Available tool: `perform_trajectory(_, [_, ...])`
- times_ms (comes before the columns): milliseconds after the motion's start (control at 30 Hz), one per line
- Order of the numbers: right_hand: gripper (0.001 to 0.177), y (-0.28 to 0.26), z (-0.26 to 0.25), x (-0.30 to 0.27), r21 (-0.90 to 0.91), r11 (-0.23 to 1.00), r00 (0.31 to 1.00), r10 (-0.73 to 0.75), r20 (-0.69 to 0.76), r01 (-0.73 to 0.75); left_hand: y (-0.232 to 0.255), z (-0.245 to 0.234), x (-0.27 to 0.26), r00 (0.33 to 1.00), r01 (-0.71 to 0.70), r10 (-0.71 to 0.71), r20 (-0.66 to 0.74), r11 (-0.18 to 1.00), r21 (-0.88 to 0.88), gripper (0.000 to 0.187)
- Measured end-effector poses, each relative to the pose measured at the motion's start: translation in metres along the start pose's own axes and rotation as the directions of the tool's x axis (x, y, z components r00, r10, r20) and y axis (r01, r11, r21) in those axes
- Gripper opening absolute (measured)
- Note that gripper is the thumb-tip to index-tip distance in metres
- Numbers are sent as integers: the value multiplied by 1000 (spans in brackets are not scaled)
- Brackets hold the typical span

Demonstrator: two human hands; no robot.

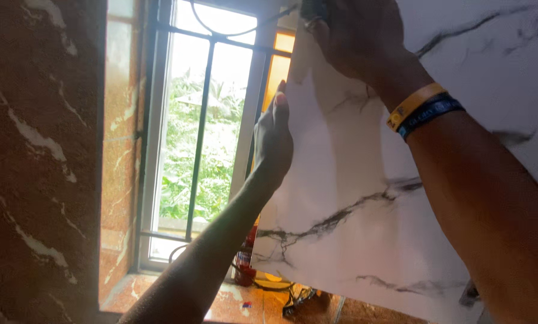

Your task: The person cleans a wall cabinet by wiping down its interior compartments, shelves, and cabinet door using a cloth.

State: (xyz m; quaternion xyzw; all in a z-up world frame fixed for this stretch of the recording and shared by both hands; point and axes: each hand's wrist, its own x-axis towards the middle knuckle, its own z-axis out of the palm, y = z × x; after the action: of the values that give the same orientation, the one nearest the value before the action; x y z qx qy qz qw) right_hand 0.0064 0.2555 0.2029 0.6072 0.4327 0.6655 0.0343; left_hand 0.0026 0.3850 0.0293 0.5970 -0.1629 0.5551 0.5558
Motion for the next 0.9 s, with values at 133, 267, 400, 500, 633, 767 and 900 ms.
perform_trajectory(133, [21,-24,1,-20,2,959,958,-284,42,284,-12,-2,4,1000,-4,1,-31,994,-108,72])
perform_trajectory(267, [36,-62,0,-68,4,941,940,-338,-42,339,-29,-11,9,999,-34,32,-12,965,-261,64])
perform_trajectory(400, [66,-93,-6,-103,-5,965,964,-262,44,263,-57,-15,28,992,11,62,112,827,-562,56])
perform_trajectory(500, [76,-118,-7,-131,4,983,976,-182,119,183,-84,-13,42,922,202,180,343,534,-821,51])
perform_trajectory(633, [101,-149,-8,-165,131,991,970,-40,242,9,-112,-9,56,781,290,388,490,469,-834,38])
perform_trajectory(767, [101,-169,-11,-196,138,990,958,-32,285,-8,-119,-3,58,911,287,7,412,707,-646,43])
perform_trajectory(900, [95,-186,-10,-231,164,983,913,-143,381,86,-113,-6,50,933,247,-36,358,788,-565,48])
